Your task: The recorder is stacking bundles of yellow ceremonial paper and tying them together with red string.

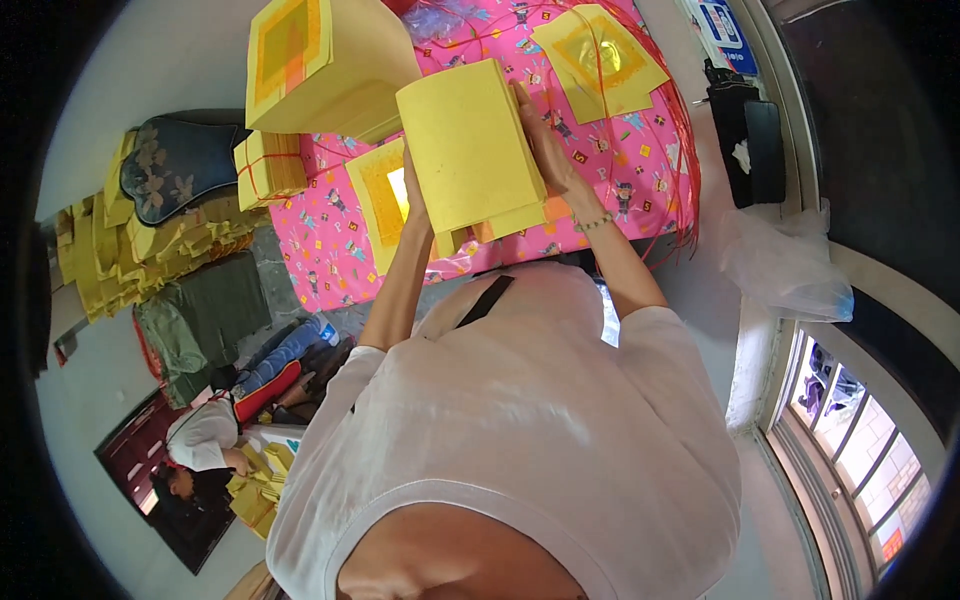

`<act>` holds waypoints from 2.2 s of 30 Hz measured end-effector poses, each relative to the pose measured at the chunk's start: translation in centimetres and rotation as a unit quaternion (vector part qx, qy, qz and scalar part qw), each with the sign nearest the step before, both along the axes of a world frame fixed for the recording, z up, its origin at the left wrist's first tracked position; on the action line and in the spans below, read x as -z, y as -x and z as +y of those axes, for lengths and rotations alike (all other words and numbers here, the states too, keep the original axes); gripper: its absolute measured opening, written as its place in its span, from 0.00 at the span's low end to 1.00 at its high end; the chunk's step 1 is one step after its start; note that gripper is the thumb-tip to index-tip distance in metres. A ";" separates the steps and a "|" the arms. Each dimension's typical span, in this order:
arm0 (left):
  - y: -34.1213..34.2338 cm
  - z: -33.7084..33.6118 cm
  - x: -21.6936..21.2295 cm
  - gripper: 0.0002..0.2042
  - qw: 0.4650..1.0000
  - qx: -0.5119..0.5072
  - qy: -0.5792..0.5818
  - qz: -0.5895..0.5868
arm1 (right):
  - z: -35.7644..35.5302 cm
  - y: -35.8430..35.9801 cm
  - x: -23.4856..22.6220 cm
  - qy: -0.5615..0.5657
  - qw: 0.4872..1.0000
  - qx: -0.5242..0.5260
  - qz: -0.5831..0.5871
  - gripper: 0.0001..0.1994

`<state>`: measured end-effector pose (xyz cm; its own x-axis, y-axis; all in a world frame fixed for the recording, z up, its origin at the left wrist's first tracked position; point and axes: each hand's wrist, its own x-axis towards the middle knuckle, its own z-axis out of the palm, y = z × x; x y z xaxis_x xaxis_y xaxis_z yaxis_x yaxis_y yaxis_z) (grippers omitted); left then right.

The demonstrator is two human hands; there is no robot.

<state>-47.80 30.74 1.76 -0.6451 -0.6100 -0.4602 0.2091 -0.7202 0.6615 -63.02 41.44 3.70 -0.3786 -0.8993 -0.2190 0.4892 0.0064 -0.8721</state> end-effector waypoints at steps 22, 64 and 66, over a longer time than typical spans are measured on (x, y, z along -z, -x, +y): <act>-2.3 -1.3 5.0 0.23 0.998 -0.054 -0.013 0.000 | 1.8 7.3 7.1 -0.244 0.843 0.185 0.442 0.22; -4.6 -4.1 -18.6 0.22 0.979 -0.057 0.089 0.172 | 0.1 5.5 -17.4 0.078 0.817 -0.013 0.571 0.06; -3.6 -2.3 -17.7 0.24 0.982 -0.001 0.123 0.143 | -0.3 4.0 -17.8 0.079 0.841 -0.024 0.534 0.07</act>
<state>-44.23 28.43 19.46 -0.7257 -0.6809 -0.0991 0.4122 -0.5456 0.7296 -67.05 41.18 21.49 -0.2465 -0.9051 0.3465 -0.5721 -0.1527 -0.8058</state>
